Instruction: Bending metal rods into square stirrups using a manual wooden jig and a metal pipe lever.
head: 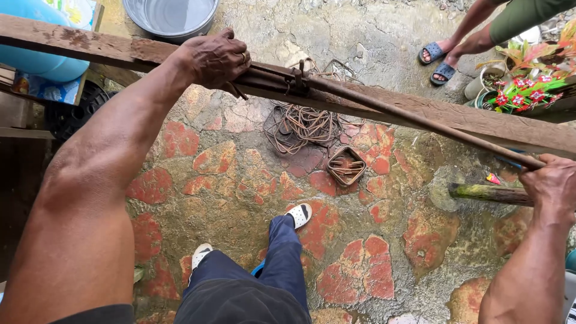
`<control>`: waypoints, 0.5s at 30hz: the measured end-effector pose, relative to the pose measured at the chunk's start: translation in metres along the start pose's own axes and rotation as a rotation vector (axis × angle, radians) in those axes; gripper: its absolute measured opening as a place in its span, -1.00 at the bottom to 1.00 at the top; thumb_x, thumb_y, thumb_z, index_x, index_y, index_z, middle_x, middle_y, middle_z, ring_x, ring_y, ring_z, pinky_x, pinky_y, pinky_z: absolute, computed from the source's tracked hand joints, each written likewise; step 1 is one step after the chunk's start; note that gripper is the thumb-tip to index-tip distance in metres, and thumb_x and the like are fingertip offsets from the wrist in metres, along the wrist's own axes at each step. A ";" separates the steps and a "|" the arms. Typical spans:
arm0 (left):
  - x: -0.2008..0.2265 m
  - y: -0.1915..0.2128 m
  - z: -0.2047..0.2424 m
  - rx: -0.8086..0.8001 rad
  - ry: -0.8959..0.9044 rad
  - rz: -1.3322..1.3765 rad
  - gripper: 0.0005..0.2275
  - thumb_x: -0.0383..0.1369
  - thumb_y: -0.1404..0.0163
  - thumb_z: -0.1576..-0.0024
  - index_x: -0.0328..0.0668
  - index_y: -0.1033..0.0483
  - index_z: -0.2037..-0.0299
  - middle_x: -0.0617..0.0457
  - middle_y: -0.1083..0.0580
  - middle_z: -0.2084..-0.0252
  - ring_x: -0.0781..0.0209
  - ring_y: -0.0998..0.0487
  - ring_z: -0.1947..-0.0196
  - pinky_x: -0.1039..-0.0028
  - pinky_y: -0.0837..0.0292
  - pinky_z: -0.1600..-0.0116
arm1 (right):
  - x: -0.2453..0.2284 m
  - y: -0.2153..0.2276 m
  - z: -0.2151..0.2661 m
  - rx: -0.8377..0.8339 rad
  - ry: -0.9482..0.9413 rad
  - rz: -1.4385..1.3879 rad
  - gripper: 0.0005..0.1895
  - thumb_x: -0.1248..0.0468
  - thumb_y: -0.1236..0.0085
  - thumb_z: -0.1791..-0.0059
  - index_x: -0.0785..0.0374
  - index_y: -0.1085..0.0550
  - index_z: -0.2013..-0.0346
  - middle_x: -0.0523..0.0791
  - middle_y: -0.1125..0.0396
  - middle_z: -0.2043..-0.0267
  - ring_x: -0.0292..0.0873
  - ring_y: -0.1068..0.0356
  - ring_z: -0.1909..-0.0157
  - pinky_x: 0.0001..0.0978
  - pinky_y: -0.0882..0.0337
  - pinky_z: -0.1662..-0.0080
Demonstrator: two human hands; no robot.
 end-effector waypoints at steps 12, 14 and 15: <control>-0.005 0.012 0.001 0.180 -0.060 0.086 -0.41 0.34 0.27 -0.19 -0.01 -0.44 0.11 0.18 -0.45 0.20 0.25 -0.44 0.14 0.22 -0.47 -0.16 | -0.023 0.014 0.003 -0.027 -0.078 -0.488 -0.64 0.42 0.08 0.09 0.18 0.04 0.60 -0.20 0.31 0.62 -0.20 0.23 0.56 -0.06 0.24 0.50; -0.007 0.017 0.003 0.232 -0.056 0.085 -0.37 0.40 0.24 -0.14 -0.01 -0.45 0.11 0.19 -0.46 0.21 0.24 -0.45 0.13 0.25 -0.43 -0.10 | 0.000 -0.021 -0.002 -0.003 -0.047 -0.480 -0.65 0.43 0.10 0.13 0.17 0.06 0.60 -0.21 0.32 0.63 -0.17 0.23 0.58 -0.03 0.25 0.49; -0.009 0.020 0.004 0.214 -0.057 0.080 -0.35 0.42 0.29 -0.15 0.01 -0.45 0.11 0.20 -0.46 0.20 0.25 -0.45 0.14 0.28 -0.40 -0.11 | 0.023 -0.055 -0.007 0.033 -0.042 -0.457 -0.69 0.40 0.03 0.02 0.20 -0.03 0.49 -0.17 0.22 0.55 -0.12 0.12 0.51 -0.04 0.12 0.42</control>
Point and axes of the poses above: each hand's wrist, its own z-axis away from the middle knuckle, its own y-axis out of the back of the hand, x = y × z, the point moved 5 cm from there along -z, towards the middle knuckle
